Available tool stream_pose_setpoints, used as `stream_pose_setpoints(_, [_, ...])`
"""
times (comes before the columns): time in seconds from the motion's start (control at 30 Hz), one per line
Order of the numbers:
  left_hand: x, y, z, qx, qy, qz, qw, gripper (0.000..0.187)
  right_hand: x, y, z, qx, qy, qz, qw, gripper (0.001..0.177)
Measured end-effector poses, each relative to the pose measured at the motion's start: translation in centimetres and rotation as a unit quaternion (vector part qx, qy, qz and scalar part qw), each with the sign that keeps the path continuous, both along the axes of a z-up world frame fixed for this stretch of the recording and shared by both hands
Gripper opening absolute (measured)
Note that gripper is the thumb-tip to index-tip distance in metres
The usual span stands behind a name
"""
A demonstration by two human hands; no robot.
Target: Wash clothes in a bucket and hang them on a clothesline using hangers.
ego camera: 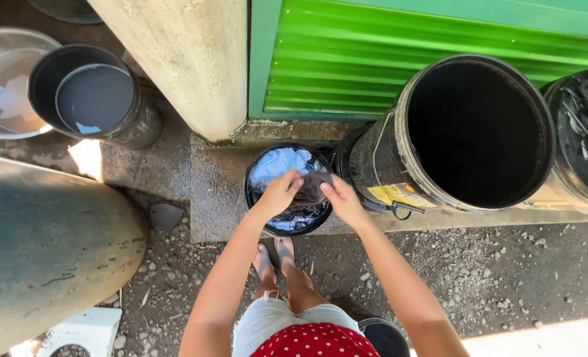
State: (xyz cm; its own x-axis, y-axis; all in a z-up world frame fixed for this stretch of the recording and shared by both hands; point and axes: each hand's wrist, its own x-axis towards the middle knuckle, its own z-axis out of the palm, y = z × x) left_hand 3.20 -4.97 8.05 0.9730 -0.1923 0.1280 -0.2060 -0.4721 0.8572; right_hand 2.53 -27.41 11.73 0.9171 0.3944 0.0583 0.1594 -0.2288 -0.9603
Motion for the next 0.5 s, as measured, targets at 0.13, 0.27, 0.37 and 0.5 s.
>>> stream_pose_setpoints(0.13, [0.0, -0.2, 4.8, -0.167, 0.114, 0.019, 0.979, 0.019, 1.2, 0.3, 0.7, 0.017, 0.061, -0.04, 0.997, 0.038])
stream_pose_setpoints(0.27, [-0.8, -1.7, 9.5, -0.184, 0.065, -0.004, 0.981, 0.019, 1.7, 0.8, -5.1, -0.071, 0.081, -0.078, 0.991, 0.047])
stream_pose_setpoints(0.37, [-0.5, -3.8, 10.4, -0.277, 0.098, -0.053, 0.954, 0.013, 1.1, 2.8, -10.1, -0.089, -0.049, -0.188, 0.977, 0.038])
stream_pose_setpoints(0.5, [-0.2, -1.7, 14.2, -0.301, 0.073, -0.07, 0.948, 0.014, 1.1, 2.8, -16.4, -0.062, 0.017, -0.208, 0.976, 0.025])
